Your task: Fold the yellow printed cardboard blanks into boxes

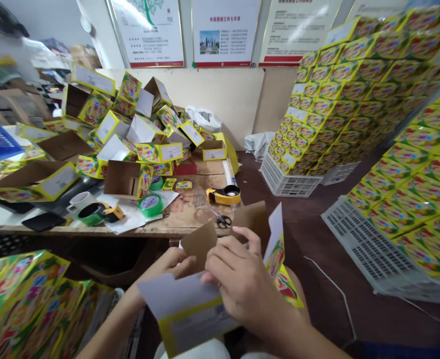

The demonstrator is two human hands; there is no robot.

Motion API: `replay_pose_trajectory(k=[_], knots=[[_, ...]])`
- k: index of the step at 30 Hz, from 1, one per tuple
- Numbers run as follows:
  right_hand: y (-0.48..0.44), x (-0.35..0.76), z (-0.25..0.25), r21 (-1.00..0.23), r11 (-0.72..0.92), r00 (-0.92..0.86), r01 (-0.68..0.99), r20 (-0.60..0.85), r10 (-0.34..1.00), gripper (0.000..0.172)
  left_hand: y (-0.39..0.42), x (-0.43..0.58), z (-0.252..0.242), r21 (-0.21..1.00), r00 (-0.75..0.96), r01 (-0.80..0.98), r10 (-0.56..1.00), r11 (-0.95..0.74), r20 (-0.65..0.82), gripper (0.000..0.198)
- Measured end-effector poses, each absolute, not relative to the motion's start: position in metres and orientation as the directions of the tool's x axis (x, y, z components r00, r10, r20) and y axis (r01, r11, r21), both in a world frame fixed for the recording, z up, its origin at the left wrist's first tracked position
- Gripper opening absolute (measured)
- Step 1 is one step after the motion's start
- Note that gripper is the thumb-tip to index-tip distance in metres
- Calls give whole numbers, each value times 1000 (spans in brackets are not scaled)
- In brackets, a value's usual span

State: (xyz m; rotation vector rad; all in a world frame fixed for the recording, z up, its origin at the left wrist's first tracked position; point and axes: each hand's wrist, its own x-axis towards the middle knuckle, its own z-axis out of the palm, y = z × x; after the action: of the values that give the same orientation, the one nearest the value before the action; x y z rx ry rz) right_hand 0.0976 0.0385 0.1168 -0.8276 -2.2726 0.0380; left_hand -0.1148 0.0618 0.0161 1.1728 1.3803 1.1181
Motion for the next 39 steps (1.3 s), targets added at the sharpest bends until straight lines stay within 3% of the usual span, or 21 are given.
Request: replay_pose_trajectory(k=[2,5,8,10,13,16,21,24,26,29,31,33,36,39], knots=[[40,100,110,-249,767,-500,591,633,591,22,69,-112,16,972,-75,196,990,131,-118,34],[51,103,80,-254,721,-466,644,617,634,24,71,-106,11,954,-241,268,968,132,-67,46],[69,101,39,-262,656,-470,708,520,714,25,66,-99,-1,954,-405,264,914,145,-27,48],[79,97,20,-235,569,-468,788,374,801,27,62,-94,-8,955,-464,257,886,151,-15,50],[85,92,15,-185,503,-468,844,203,860,29,58,-86,-15,966,-329,253,944,56,32,47],[86,94,24,-160,463,-443,872,144,885,30,57,-81,-17,964,-125,262,989,-41,76,45],[91,117,18,-168,359,-321,918,218,922,13,59,-87,-23,950,-54,304,994,-71,92,54],[89,137,9,-184,470,-368,863,408,836,6,59,-91,-26,944,-41,323,996,-63,80,58],[85,149,8,-159,563,-355,811,632,689,12,59,-91,-26,940,-14,335,997,-63,72,62],[78,162,7,-210,428,-70,879,831,551,35,60,-88,-22,925,18,377,998,-56,53,69],[77,167,0,-347,316,93,883,790,606,51,59,-84,-19,899,26,436,999,-38,29,71],[78,168,-14,-460,287,114,841,667,736,58,58,-80,-16,842,46,537,998,-50,30,71],[81,166,-36,-527,289,31,799,515,856,52,57,-73,-11,662,120,741,992,-111,32,73],[80,165,-46,-528,318,-10,788,504,863,49,57,-66,-2,449,177,884,982,-132,-61,86]])
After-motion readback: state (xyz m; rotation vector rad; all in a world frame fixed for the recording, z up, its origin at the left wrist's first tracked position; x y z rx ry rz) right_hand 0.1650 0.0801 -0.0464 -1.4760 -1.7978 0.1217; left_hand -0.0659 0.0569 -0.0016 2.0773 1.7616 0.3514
